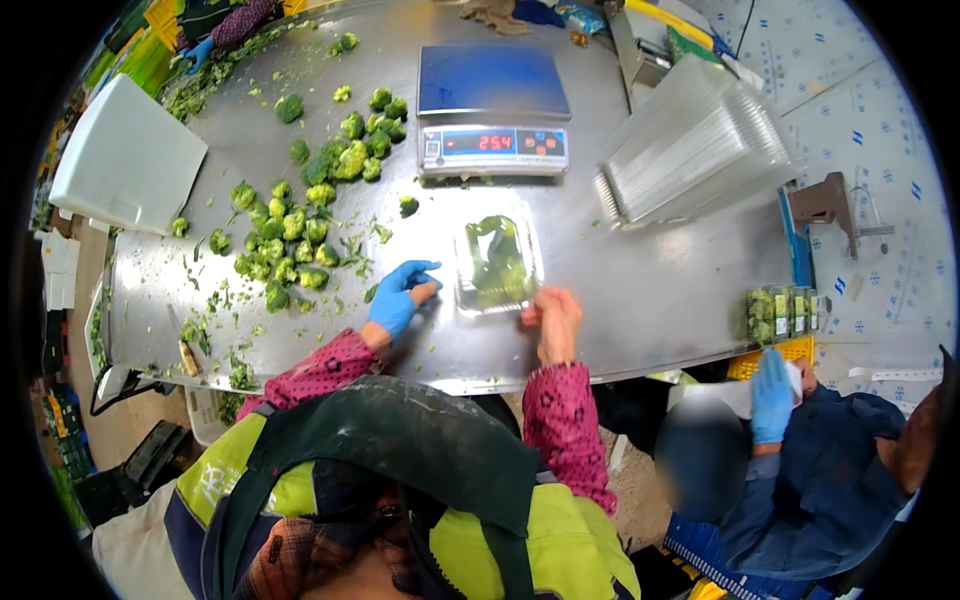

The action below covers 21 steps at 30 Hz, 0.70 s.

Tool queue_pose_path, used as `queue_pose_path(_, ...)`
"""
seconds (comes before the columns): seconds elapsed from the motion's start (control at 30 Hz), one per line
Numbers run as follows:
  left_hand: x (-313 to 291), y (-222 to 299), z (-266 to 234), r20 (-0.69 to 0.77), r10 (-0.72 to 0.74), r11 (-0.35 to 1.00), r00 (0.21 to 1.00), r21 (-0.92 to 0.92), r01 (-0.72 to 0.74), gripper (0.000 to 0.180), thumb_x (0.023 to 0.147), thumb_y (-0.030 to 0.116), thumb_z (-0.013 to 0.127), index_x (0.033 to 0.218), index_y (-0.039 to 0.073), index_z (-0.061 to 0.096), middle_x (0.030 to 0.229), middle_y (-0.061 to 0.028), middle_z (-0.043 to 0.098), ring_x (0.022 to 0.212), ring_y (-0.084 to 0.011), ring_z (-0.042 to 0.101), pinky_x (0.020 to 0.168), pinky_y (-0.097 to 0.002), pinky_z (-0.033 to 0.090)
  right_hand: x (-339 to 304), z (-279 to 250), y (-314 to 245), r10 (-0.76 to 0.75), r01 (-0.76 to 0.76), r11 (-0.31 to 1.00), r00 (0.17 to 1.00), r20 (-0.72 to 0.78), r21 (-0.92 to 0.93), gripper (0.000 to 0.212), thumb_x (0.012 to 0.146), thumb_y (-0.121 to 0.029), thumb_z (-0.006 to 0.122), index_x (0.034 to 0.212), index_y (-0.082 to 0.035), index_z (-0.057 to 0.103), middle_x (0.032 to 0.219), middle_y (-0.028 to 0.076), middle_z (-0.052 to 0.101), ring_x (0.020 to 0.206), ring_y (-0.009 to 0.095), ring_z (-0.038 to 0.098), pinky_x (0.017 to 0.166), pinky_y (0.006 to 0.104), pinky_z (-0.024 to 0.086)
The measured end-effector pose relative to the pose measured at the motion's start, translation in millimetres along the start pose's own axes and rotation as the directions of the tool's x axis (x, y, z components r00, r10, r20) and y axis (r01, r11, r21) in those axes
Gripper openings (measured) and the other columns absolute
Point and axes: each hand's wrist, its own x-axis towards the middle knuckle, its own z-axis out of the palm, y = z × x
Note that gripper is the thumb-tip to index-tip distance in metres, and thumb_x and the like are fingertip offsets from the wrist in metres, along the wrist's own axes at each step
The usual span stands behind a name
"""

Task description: The person packs broccoli florets into plastic containers by hand, weighing them on a digital scale to reach a target weight before placing the containers aside.

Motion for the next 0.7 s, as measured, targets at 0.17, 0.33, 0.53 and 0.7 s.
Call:
queue_pose_path(0.17,-5.4,-2.9,-26.9,-0.058,-0.073,0.997,0.996,-0.043,0.070,0.030,0.090,0.001,0.063,0.120,0.003,0.066,0.099,-0.0077,0.071,0.085,-0.0116,0.064,0.076,-0.0240,0.052,0.4,-113.3,-20.7,-0.028,-0.010,0.995,0.920,-0.391,-0.097,0.027,0.085,-0.009,0.061,0.107,0.005,0.062,0.081,0.017,0.067,0.064,0.023,0.064,0.059,0.0338,0.053)
queue_pose_path(0.33,-15.6,-24.7,-34.0,-0.093,-0.125,0.985,0.988,-0.132,0.112,0.027,0.091,0.002,0.063,0.118,0.003,0.067,0.097,-0.0090,0.071,0.083,-0.0134,0.065,0.074,-0.0249,0.053,25.9,-152.4,-106.9,-0.860,0.169,0.355,0.444,-0.250,-0.920,0.041,0.089,-0.009,0.063,0.128,0.001,0.057,0.128,0.022,0.056,0.123,0.038,0.050,0.104,0.0480,0.039)
queue_pose_path(0.53,-24.0,-11.6,-4.9,-0.042,-0.007,1.000,0.999,-0.030,0.005,0.027,0.090,0.002,0.063,0.117,0.003,0.069,0.092,-0.0049,0.071,0.081,-0.0091,0.062,0.075,-0.0231,0.050,82.4,-64.6,-274.7,-0.934,0.425,-0.315,0.020,0.357,-0.849,0.038,0.093,-0.020,0.064,0.126,-0.001,0.060,0.126,0.019,0.059,0.118,0.037,0.054,0.101,0.0470,0.040)
queue_pose_path(0.7,-30.1,-17.7,-3.2,-0.117,-0.007,0.996,0.993,-0.091,-0.004,0.027,0.091,0.002,0.063,0.117,0.003,0.069,0.093,-0.0057,0.071,0.081,-0.0100,0.063,0.074,-0.0235,0.050,156.5,-62.8,-359.3,-0.661,0.392,0.014,0.694,0.285,-0.920,0.033,0.082,-0.031,0.064,0.093,0.000,0.071,0.083,0.022,0.068,0.086,0.038,0.068,0.077,0.0473,0.051)
